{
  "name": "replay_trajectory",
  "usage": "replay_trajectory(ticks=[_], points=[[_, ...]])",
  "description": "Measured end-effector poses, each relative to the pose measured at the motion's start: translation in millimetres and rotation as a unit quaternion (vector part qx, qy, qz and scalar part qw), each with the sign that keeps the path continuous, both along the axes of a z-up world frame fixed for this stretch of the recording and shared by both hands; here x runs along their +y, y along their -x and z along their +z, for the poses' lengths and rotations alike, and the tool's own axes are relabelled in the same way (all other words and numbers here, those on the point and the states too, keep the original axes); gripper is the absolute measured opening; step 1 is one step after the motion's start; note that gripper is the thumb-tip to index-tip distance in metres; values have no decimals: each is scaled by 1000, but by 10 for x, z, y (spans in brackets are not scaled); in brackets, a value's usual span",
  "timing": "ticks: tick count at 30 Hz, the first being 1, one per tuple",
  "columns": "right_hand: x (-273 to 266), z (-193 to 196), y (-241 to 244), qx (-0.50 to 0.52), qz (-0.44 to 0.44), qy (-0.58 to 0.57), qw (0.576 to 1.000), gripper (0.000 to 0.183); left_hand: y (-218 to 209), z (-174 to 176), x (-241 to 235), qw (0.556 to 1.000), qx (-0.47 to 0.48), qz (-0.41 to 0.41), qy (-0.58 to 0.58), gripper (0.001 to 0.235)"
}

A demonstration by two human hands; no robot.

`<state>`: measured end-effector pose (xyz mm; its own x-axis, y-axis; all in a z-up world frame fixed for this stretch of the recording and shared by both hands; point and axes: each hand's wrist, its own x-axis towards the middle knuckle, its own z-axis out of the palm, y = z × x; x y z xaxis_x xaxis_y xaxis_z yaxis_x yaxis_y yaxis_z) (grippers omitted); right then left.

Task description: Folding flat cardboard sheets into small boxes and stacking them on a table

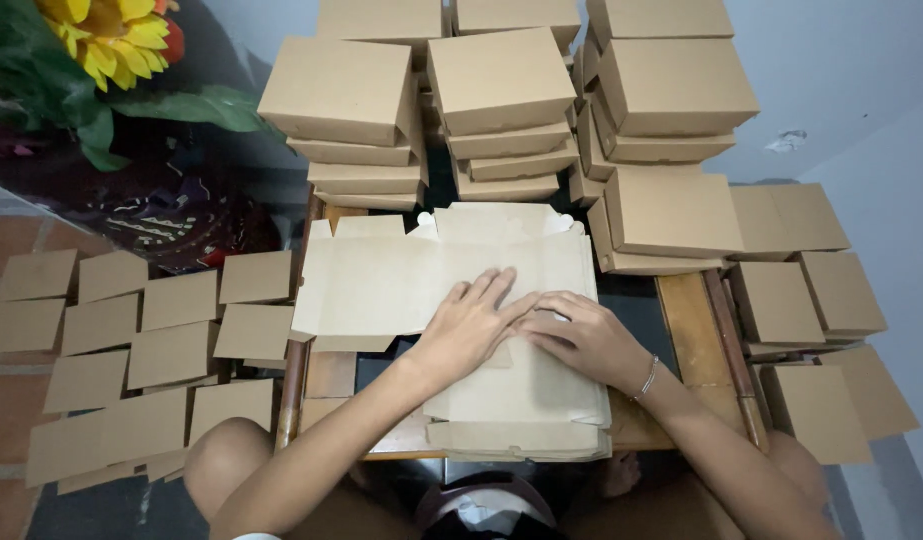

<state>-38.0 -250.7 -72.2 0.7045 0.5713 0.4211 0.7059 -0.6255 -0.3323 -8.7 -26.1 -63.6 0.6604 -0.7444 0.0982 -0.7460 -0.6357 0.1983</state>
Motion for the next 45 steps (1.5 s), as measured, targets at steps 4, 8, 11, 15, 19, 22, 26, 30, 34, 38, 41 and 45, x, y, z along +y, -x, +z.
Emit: replay_trajectory(ticks=[4, 8, 11, 15, 19, 22, 26, 30, 34, 38, 41, 45], points=[[36, 121, 19, 23, 3, -7, 1000, 9, -10, -172, 23, 999, 8, 5, -33, 54], [23, 134, 56, 25, -7, 38, 999, 13, 37, -259, 6, 999, 16, 23, -40, 53], [3, 178, 75, 14, -3, 74, 997, 14, 14, -339, 0, 999, 3, 30, -38, 53], [-90, 115, 122, 34, 1, 81, 996, 17, 14, -382, -2, 999, 4, 32, -21, 54], [-160, 100, 164, 47, 4, 67, 997, 18, 29, -419, -13, 999, -16, 36, -21, 53], [-186, 66, 185, 28, 4, 57, 998, 18, 34, -451, -19, 999, -19, 33, -12, 54], [-204, 40, 161, -1, 28, 64, 998, 20, 36, -459, -40, 999, -4, 34, -21, 54], [-241, 60, 146, 10, 37, 93, 995, 23, 57, -554, -93, 999, -29, 44, -13, 55], [-240, 105, 117, 28, 40, 116, 992, 28, 73, -536, -116, 999, -28, 45, -11, 54], [-213, 146, 36, 72, 47, 161, 983, 31, 53, -569, -131, 997, -62, 46, 5, 54], [-156, 226, 21, 83, 49, 177, 979, 32, 72, -581, -135, 995, -80, 50, 26, 53], [-124, 252, -9, 99, 41, 175, 979, 32, 113, -445, -152, 992, -86, 70, 61, 56]])
